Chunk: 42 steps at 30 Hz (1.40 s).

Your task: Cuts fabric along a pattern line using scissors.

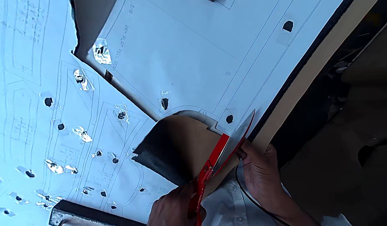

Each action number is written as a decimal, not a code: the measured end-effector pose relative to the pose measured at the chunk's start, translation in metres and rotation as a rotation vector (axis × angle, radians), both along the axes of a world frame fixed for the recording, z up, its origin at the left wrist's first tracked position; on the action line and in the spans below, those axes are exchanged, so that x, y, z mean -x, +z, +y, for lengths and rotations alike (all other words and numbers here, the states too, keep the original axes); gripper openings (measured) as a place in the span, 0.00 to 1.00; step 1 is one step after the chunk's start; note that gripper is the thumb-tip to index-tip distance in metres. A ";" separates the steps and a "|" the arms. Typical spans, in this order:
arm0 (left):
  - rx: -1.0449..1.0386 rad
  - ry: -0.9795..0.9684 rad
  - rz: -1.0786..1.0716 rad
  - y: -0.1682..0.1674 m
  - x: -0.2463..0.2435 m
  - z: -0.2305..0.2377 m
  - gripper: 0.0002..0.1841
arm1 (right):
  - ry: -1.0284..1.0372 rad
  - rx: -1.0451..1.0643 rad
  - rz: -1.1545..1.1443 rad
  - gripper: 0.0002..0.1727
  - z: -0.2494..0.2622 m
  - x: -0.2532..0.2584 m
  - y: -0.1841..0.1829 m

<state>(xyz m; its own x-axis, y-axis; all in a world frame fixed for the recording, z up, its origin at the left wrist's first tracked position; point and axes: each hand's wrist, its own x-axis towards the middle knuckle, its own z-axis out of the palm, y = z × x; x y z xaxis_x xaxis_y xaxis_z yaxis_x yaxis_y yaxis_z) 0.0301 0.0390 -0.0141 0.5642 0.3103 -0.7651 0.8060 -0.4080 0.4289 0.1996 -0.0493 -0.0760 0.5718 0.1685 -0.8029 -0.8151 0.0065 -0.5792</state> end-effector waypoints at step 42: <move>0.068 0.017 -0.015 -0.007 0.007 0.005 0.15 | 0.024 -0.015 -0.029 0.11 0.000 0.001 -0.001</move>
